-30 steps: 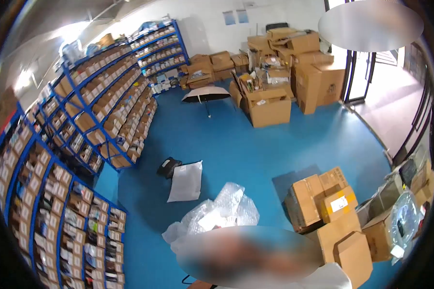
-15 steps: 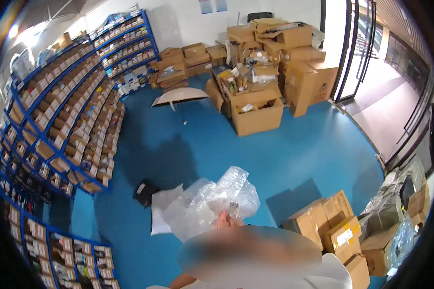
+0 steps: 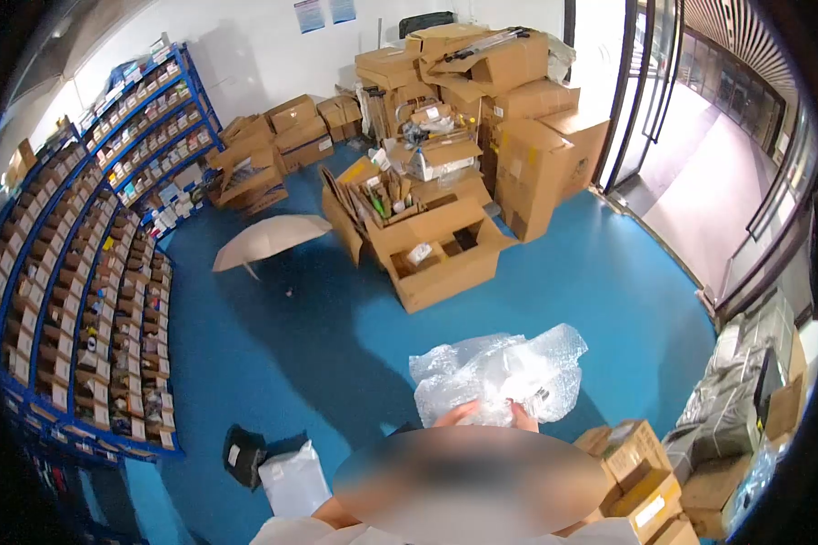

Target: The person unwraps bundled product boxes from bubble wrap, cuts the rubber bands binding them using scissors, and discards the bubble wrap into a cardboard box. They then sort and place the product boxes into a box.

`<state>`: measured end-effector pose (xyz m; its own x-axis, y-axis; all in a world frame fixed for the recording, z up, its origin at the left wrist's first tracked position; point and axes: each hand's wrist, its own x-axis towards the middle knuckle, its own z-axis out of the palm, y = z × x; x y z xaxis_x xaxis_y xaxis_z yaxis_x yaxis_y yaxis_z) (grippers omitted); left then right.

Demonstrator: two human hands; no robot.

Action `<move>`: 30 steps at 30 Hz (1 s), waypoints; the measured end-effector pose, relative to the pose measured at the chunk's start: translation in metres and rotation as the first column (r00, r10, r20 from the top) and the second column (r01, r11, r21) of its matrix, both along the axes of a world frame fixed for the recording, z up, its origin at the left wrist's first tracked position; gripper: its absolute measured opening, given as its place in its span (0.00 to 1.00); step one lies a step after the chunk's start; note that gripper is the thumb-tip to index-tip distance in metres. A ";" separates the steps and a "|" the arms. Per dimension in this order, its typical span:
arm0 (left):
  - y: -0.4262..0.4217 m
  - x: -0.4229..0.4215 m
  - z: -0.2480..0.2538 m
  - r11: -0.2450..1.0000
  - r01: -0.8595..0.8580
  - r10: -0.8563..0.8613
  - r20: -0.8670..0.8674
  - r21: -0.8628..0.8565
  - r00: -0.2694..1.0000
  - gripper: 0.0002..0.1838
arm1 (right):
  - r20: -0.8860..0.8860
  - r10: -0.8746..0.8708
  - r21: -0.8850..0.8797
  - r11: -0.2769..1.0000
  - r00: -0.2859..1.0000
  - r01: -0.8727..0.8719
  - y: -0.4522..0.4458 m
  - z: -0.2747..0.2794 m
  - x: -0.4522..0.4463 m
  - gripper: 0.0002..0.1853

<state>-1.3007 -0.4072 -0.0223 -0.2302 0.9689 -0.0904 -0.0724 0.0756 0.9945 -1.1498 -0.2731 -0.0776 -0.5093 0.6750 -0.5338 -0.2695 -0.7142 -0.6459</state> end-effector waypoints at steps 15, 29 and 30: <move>0.247 -0.400 -0.131 0.751 -0.482 0.589 0.787 -0.450 0.183 0.25 | 0.109 -0.102 0.139 0.986 0.989 0.087 0.362 0.001 -0.225 0.18; 0.488 -0.589 -0.406 0.348 -0.424 0.927 0.375 -0.836 0.021 0.22 | 0.568 0.001 0.466 0.824 0.823 -0.322 0.582 -0.113 -0.337 0.19; 0.491 -0.595 -0.437 0.226 -0.453 0.958 0.281 -0.862 -0.057 0.09 | 0.585 0.022 0.464 0.811 0.811 -0.357 0.592 -0.122 -0.344 0.19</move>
